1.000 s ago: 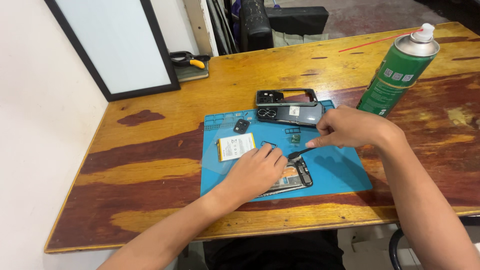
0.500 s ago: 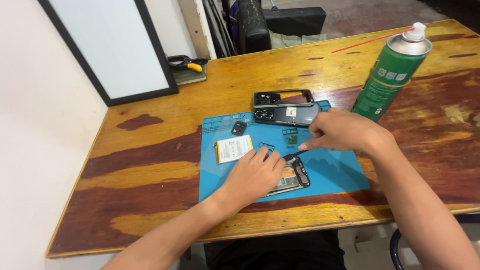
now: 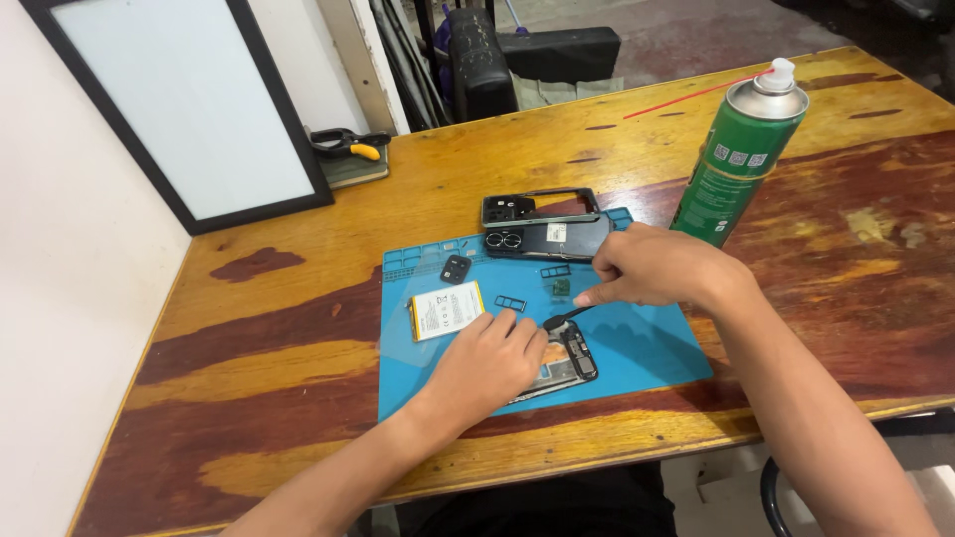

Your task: The person disassembles a smartphone on a blue mat, removes the battery, and uses a brush and compressed air to clean internal components. The person handles the phone frame, battery, and small parts while working at a wooden table.

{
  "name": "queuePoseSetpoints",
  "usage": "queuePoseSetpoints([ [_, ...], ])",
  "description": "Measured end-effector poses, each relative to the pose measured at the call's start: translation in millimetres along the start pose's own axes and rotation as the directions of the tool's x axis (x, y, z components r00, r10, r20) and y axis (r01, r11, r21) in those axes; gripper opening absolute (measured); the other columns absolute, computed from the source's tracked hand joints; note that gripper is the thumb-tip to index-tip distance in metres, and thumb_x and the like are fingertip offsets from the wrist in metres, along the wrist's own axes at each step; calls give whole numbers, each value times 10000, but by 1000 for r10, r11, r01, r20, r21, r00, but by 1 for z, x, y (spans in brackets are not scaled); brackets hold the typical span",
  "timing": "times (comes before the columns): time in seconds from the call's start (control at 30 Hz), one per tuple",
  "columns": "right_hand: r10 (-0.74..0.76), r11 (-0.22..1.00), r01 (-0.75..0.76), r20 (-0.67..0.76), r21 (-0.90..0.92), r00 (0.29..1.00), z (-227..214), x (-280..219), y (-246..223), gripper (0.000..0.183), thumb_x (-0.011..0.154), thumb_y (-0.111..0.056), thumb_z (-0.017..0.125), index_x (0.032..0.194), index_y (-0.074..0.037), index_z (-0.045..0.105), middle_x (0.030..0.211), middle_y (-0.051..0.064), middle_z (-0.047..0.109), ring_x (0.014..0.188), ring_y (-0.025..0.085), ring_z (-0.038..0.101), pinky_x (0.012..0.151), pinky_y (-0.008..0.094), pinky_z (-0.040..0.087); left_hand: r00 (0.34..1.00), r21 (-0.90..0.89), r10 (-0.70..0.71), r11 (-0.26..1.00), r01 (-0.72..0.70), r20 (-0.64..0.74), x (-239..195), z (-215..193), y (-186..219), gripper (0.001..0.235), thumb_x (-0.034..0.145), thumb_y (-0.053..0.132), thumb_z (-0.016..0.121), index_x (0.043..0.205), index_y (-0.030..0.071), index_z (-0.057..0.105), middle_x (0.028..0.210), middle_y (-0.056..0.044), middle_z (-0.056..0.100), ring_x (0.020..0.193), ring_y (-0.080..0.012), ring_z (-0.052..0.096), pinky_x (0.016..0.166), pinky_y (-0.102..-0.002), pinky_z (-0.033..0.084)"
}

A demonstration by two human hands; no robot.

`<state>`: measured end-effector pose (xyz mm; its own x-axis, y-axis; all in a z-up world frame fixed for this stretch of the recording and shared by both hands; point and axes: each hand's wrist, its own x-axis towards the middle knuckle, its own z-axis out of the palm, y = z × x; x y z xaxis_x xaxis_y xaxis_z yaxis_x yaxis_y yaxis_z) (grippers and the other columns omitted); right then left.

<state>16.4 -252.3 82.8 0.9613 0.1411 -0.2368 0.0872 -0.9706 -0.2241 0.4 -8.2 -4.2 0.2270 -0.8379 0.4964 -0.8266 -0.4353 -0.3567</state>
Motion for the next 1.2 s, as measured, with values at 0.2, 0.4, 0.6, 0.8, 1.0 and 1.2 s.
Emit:
queuePoseSetpoints([
  [0.2, 24, 999, -25, 25, 25, 999, -2, -1, -4, 571, 785, -536, 788, 623, -15, 618, 558, 112, 632, 560, 254, 629, 567, 433, 491, 995, -203, -105, 974, 102, -2, 1, -2, -3, 203, 822, 118, 692, 991, 5, 689, 889, -93, 638, 924, -256, 607, 778, -349, 535],
  [0.4, 3, 1000, -3, -7, -9, 1000, -4, -4, -7, 571, 780, -554, 785, 634, -24, 631, 561, 119, 629, 549, 266, 605, 559, 429, 490, 988, -444, -143, 883, 153, 57, -3, 1, -8, 258, 872, 174, 703, 1061, -2, 692, 915, -105, 639, 940, -290, 589, 781, -390, 523],
  [0.6, 26, 1000, -26, 7, -15, 1000, -6, -5, -10, 554, 775, -544, 787, 627, -30, 643, 563, 121, 634, 552, 255, 617, 558, 423, 487, 987, -445, -136, 881, 160, 87, -7, 1, -11, 361, 816, 0, 641, 1175, -29, 673, 1059, -131, 626, 1004, -302, 570, 863, -393, 521],
  [0.8, 65, 997, -66, 24, 36, 998, -7, -4, -8, 557, 769, -539, 791, 638, -21, 635, 555, 112, 645, 550, 235, 644, 548, 412, 501, 977, -485, -156, 850, 207, 144, -6, 4, -14, 392, 806, -55, 639, 1195, -23, 669, 1080, -135, 612, 1005, -306, 544, 894, -386, 506],
  [1.0, 71, 997, -71, 41, 11, 997, -7, -1, -8, 559, 777, -558, 780, 631, -35, 645, 538, 100, 646, 530, 227, 644, 540, 408, 497, 940, -593, -203, 733, 332, 275, -4, 6, -16, 412, 742, -90, 657, 1138, 21, 683, 1086, -111, 616, 980, -289, 529, 911, -388, 493],
  [1.2, 123, 992, -123, 60, 1, 991, -5, 0, -10, 525, 789, -547, 769, 647, -46, 701, 542, 98, 656, 528, 231, 645, 538, 415, 496, 904, -651, -243, 631, 423, 352, -3, 9, -18, 367, 784, -92, 655, 1127, 28, 701, 1043, -98, 620, 975, -276, 519, 920, -387, 487],
])
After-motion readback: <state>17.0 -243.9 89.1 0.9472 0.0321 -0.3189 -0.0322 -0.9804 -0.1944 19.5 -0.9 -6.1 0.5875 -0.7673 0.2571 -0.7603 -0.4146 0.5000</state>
